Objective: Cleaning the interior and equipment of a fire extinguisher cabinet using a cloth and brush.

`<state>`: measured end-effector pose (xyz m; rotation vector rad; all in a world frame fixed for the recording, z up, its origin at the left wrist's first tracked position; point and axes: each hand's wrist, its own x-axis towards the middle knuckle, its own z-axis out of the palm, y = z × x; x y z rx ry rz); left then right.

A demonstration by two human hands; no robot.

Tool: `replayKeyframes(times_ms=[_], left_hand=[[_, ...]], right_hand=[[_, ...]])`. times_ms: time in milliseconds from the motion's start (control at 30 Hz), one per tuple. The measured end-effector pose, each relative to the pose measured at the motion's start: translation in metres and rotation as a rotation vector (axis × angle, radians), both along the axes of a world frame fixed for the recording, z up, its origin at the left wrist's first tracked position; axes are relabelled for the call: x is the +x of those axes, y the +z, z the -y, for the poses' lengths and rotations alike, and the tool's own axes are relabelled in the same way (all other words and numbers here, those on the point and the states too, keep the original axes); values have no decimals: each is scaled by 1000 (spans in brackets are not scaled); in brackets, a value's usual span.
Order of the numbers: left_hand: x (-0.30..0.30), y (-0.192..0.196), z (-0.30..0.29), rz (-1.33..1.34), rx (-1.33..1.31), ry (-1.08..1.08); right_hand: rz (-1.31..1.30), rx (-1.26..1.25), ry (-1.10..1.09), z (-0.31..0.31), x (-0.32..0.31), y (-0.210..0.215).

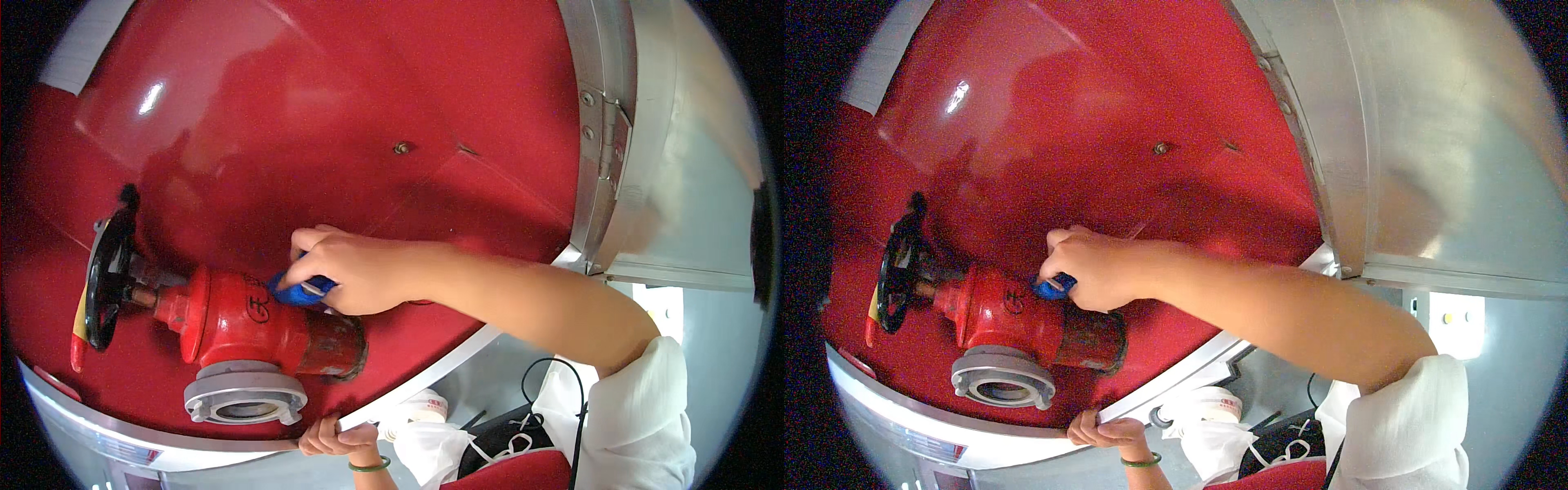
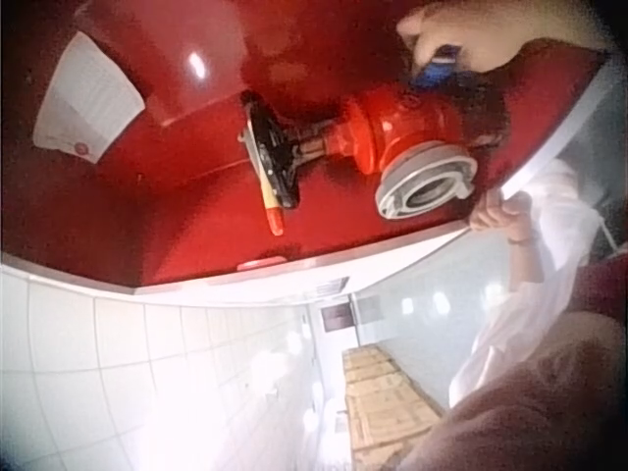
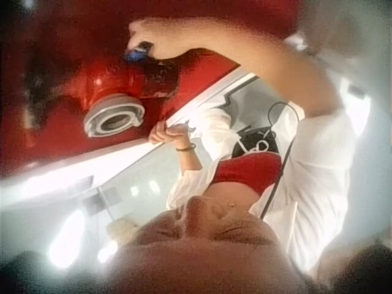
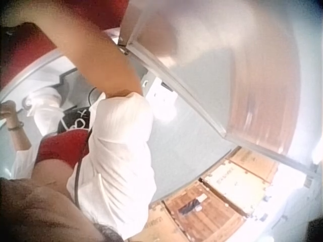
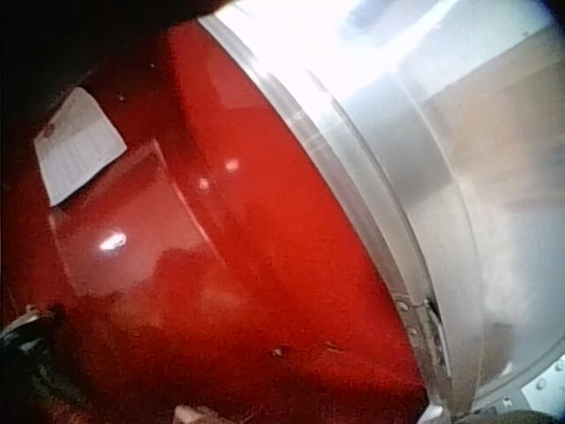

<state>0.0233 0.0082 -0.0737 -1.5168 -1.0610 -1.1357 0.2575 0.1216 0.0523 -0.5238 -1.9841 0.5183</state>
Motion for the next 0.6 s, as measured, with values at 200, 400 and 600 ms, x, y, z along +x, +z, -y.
replayKeyframes(times_ms=[200, 400, 600], left_hand=[[-3, -2, 1, -27, 11, 13], [-2, -2, 2, -11, -11, 23], [-3, -3, -1, -29, 34, 25]], right_hand=[[-78, 89, 113, 7, 8, 10], [37, 141, -91, 13, 2, 2], [23, 250, 98, 26, 5, 9]])
